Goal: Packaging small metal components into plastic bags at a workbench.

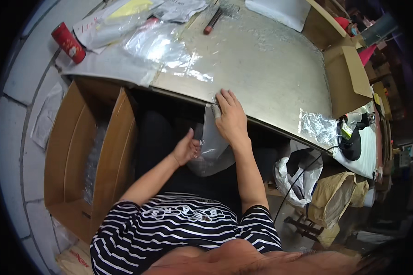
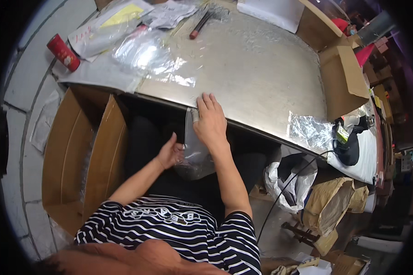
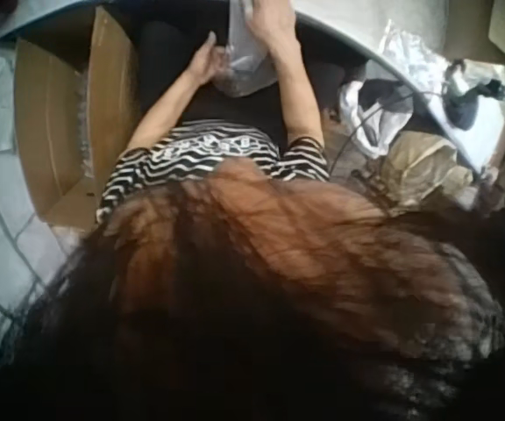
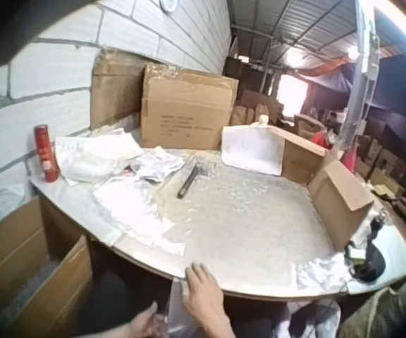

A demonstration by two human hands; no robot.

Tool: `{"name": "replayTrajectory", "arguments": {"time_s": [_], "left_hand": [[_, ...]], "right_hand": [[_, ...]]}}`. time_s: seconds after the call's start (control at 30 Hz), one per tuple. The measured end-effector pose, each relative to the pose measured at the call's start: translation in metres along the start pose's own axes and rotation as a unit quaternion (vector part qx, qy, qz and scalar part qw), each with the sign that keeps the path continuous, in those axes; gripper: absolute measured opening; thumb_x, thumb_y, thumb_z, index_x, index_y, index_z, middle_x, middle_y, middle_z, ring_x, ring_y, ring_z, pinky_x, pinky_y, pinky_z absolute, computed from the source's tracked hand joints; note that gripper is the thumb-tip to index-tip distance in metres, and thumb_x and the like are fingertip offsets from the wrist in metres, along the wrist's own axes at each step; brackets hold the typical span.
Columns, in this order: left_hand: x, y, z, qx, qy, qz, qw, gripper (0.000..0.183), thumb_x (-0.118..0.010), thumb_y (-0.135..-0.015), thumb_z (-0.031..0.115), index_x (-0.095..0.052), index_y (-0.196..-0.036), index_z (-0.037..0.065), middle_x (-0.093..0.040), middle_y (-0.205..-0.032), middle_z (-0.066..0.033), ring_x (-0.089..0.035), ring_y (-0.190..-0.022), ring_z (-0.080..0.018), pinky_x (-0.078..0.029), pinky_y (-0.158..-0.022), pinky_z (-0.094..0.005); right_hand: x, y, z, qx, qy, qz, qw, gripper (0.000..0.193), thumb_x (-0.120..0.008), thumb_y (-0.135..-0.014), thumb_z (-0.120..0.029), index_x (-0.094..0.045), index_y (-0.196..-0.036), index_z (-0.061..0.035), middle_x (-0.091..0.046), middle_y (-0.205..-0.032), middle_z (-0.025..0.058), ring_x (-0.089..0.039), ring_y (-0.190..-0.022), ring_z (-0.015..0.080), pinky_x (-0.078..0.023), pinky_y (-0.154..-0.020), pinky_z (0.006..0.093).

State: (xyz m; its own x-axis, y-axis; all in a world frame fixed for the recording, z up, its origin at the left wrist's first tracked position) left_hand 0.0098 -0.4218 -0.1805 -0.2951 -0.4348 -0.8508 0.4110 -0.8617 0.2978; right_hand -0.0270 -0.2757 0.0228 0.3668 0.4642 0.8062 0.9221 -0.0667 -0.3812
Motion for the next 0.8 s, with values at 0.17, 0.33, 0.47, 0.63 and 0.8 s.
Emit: {"name": "replayTrajectory", "arguments": {"time_s": [0.17,0.33,0.47,0.63,0.8], "left_hand": [[-0.015,0.008,0.002,0.073,-0.061,-0.014,0.995,0.093,-0.028,-0.088,0.076,-0.058,-0.120,-0.006,-0.063,-0.116,-0.0238,-0.062,-0.111,-0.0307,-0.048,-0.098,-0.0377],[-0.051,0.016,-0.008,-0.009,-0.079,-0.033,0.996,0.064,-0.057,-0.090,0.046,-0.050,-0.130,-0.004,-0.062,-0.118,-0.0185,-0.061,-0.111,-0.0246,-0.045,-0.101,-0.0341],[-0.038,0.011,-0.013,-0.003,-0.200,0.018,0.980,0.056,-0.076,-0.074,0.005,-0.054,-0.125,-0.003,-0.066,-0.107,-0.0115,-0.065,-0.094,-0.0162,-0.054,-0.086,-0.0297],[-0.031,0.013,-0.021,-0.008,-0.275,0.041,0.961,0.053,-0.077,-0.071,-0.001,-0.057,-0.121,-0.003,-0.067,-0.102,-0.0094,-0.067,-0.085,-0.0154,-0.057,-0.074,-0.0282],[-0.040,0.024,-0.022,0.071,-0.259,0.096,0.959,0.050,-0.074,-0.067,-0.009,-0.061,-0.115,-0.003,-0.068,-0.101,-0.0097,-0.066,-0.090,-0.0156,-0.055,-0.081,-0.0299]], "right_hand": [[0.056,0.046,-0.008,-0.005,-0.103,0.056,0.993,0.028,-0.057,-0.081,0.004,-0.064,-0.108,-0.0002,-0.064,-0.113,0.0177,-0.057,-0.114,0.0353,-0.045,-0.098,0.0414],[0.046,0.091,0.008,-0.090,-0.231,-0.025,0.968,0.026,-0.057,-0.084,0.008,-0.065,-0.107,0.0009,-0.068,-0.104,0.0142,-0.066,-0.097,0.0257,-0.049,-0.086,0.0298],[0.029,0.110,0.010,-0.116,-0.255,-0.027,0.960,0.027,-0.056,-0.084,0.008,-0.064,-0.109,0.0023,-0.067,-0.102,0.0147,-0.066,-0.094,0.0242,-0.049,-0.085,0.0291],[-0.010,0.131,-0.013,-0.056,-0.247,-0.247,0.935,0.033,-0.055,-0.082,0.008,-0.062,-0.113,0.0018,-0.065,-0.108,0.0210,-0.064,-0.101,0.0346,-0.050,-0.086,0.0356],[0.002,0.121,0.014,-0.148,-0.255,-0.093,0.951,0.023,-0.055,-0.089,0.004,-0.063,-0.110,0.0036,-0.069,-0.096,0.0123,-0.065,-0.090,0.0172,-0.050,-0.081,0.0268]]}}
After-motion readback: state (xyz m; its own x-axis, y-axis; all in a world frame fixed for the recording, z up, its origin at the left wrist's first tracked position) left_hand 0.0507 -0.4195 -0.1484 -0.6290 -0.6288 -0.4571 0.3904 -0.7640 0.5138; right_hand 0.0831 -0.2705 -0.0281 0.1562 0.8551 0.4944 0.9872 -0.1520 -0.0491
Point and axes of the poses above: each hand's wrist, its own y-axis away from the middle knuckle, its own x-axis out of the back of the hand, z = x × y, the point moved 5 cm from there along -y, towards the middle knuckle
